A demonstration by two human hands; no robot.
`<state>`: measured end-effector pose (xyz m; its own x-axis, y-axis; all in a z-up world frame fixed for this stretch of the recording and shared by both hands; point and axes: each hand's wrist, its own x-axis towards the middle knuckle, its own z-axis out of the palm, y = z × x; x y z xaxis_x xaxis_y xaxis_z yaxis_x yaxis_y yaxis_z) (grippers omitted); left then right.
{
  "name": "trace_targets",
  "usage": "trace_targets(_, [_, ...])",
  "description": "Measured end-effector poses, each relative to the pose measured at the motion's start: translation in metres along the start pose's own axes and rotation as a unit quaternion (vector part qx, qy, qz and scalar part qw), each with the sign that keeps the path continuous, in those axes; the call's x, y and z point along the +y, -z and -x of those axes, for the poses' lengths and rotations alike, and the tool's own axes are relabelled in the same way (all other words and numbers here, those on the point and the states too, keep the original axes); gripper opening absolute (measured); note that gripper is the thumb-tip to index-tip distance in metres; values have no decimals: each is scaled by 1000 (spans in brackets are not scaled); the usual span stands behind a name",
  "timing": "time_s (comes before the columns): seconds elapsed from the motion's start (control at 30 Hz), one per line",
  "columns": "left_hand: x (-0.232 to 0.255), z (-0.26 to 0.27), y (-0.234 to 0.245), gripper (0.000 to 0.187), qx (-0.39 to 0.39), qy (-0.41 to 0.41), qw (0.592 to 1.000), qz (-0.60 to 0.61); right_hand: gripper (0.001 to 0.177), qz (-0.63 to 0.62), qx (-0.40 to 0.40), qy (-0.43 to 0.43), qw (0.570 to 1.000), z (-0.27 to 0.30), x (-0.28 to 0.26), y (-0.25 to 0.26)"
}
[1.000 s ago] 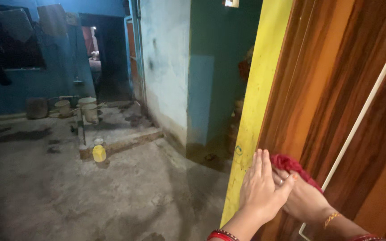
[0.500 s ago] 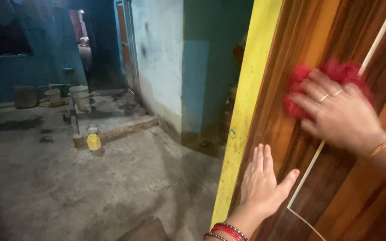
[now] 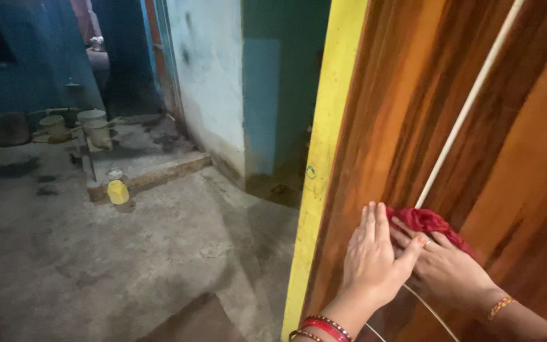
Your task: The person wipes the surface of a wooden door with a red cloth, moving methodically across the panels and around the metal latch. The camera follows the hand movements as the person cleans the door from top to bottom.
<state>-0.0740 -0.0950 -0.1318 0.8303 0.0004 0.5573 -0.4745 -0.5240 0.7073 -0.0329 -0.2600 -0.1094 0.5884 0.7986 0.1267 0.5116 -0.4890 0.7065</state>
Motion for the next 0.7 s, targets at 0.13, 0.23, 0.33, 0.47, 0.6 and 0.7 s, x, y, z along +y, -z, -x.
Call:
trace_targets(0.13, [7,13,-13,96,-12,19,1000,14,74,-3,-79,-34,996,9,27,25])
trace_targets(0.23, [18,15,-28,96,-7,-1,1000,9,80,70,64,-92,991,12,73,72])
trace_targets(0.33, [29,8,-43,96,7,-22,1000,2,72,162,123,-206,957,30,109,120])
trace_targets(0.47, [44,1,-57,95,22,-21,999,17,71,169,183,-273,929,50,109,131])
trace_targets(0.6, [53,9,-67,95,47,-14,999,16,75,84,113,-240,961,65,65,81])
trace_targets(0.7, [55,19,-70,95,29,9,999,11,83,15,40,-169,985,85,32,40])
